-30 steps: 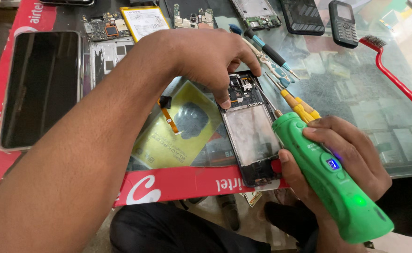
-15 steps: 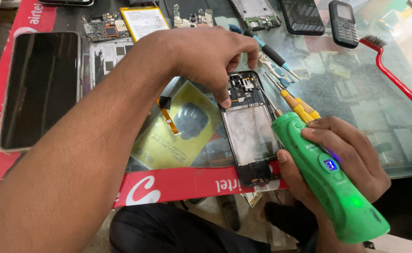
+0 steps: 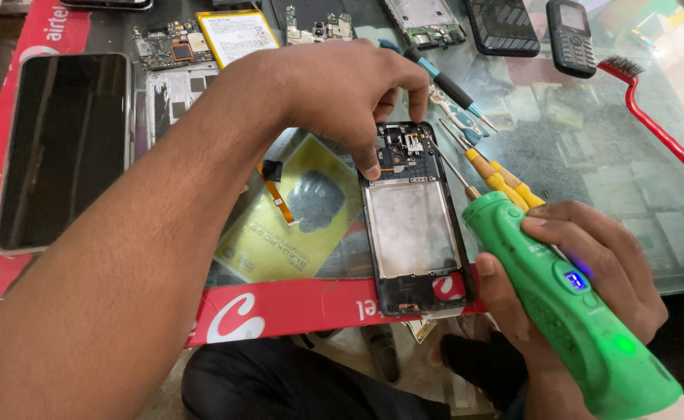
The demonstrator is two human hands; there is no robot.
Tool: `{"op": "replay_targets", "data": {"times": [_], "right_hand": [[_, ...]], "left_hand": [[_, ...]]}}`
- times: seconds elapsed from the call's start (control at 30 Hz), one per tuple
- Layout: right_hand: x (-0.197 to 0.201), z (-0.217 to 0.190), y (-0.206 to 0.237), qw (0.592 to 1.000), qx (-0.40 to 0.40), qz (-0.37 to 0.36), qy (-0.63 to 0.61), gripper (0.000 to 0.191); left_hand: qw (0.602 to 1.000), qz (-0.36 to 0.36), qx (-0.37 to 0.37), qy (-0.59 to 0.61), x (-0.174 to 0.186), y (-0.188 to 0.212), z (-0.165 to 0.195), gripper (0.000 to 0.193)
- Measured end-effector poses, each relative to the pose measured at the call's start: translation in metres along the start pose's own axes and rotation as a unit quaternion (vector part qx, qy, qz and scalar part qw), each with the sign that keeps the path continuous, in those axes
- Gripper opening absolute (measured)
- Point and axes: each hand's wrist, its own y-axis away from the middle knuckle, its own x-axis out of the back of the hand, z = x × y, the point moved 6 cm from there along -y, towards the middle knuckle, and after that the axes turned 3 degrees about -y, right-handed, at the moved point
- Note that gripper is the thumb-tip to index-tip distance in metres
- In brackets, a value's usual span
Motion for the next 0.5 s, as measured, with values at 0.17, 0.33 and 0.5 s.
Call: {"op": "replay_targets", "data": {"times": [0.17,0.33,0.5], "right_hand": [[-0.001,-0.012,0.006,1.0,0.006,-0.007,0.007,0.032],[0.002,-0.043,-0.012,1.0,0.009,0.01,0.005,0.035],[0.002,-0.073,-0.016,1.0,0.009,0.002,0.013,0.034]], "left_hand": [[1.0,-0.005,0.005,0.006,0.003,-0.018,0.003,0.065],[0.999,-0.009,0.029,0.024,0.031,0.007,-0.009,0.058],[0.999,-0.004,0.017,0.031,0.052,0.041,-0.009,0.053]]}}
